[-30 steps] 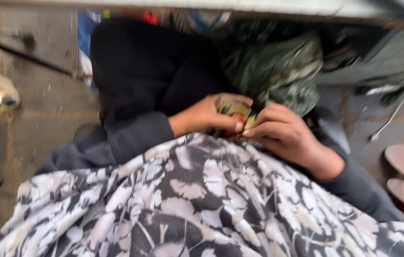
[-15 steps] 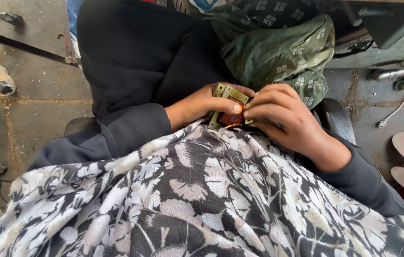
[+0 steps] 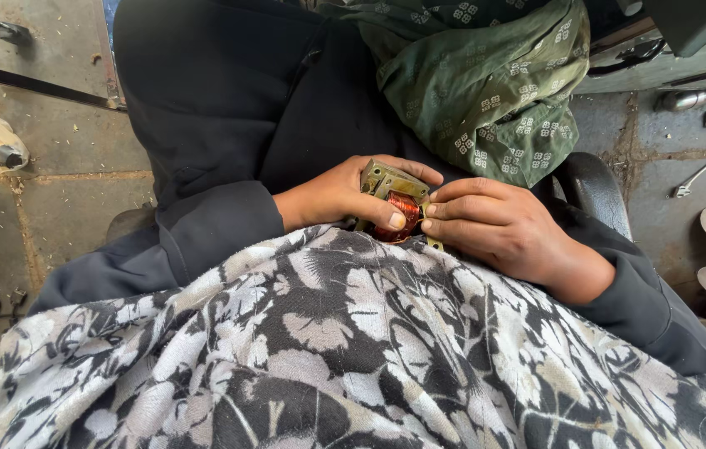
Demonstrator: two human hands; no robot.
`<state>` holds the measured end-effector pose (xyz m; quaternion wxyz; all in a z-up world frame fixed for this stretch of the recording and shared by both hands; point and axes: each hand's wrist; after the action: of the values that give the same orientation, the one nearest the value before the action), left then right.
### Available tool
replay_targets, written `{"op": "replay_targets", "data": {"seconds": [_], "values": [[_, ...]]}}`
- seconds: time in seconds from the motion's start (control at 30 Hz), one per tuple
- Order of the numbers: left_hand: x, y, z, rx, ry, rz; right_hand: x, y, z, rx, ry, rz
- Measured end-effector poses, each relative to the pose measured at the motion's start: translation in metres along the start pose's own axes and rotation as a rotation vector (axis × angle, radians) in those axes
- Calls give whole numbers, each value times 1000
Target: The person repairs a transformer by using a hammer to seat metal plates around the copper coil, then wraps tape around the assembly and uses a screwdriver to tighten the housing.
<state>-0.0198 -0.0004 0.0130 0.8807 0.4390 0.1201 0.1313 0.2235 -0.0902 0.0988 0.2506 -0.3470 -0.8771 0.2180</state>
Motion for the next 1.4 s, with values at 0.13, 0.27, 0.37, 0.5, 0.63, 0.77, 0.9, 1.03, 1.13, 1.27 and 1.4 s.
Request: {"op": "replay_targets", "data": {"seconds": [0.13, 0.27, 0.37, 0.5, 0.63, 0.77, 0.9, 1.03, 1.13, 1.27, 1.4], "values": [[3, -2, -6, -20, -23, -16, -3, 9, 4, 90, 34, 52], [13, -5, -13, -123, -12, -45, 11, 28, 6, 252, 71, 196], [14, -9, -17, -101, 97, 5, 19, 34, 14, 412, 101, 397], [10, -10, -13, -59, 113, 95, 19, 23, 16, 330, 117, 397], [4, -10, 0, -52, 96, 102, 10, 11, 14, 259, 101, 307], [-1, -8, 6, -4, 103, 84, -3, 2, 13, 86, 86, 116], [-6, -14, 7, -24, 97, 47, -17, -10, 16, -5, 49, 45], [7, -9, 3, -44, 73, 86, -6, -3, 6, -47, 63, 37], [14, -1, -2, -55, 95, 116, 11, 9, 5, 67, 146, 154], [6, 9, 3, -269, 231, -23, 22, 16, 10, 383, 137, 440], [5, 15, 10, -232, 249, -21, 18, 15, 14, 248, 224, 478]]}}
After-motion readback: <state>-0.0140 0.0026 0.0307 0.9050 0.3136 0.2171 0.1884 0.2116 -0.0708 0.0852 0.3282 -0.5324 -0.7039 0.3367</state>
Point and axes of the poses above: each hand's wrist, its own x-axis towards the middle knuckle, its own z-axis out of the palm, y = z × x, and after that the axes turned 5 degrees about z, right-handed
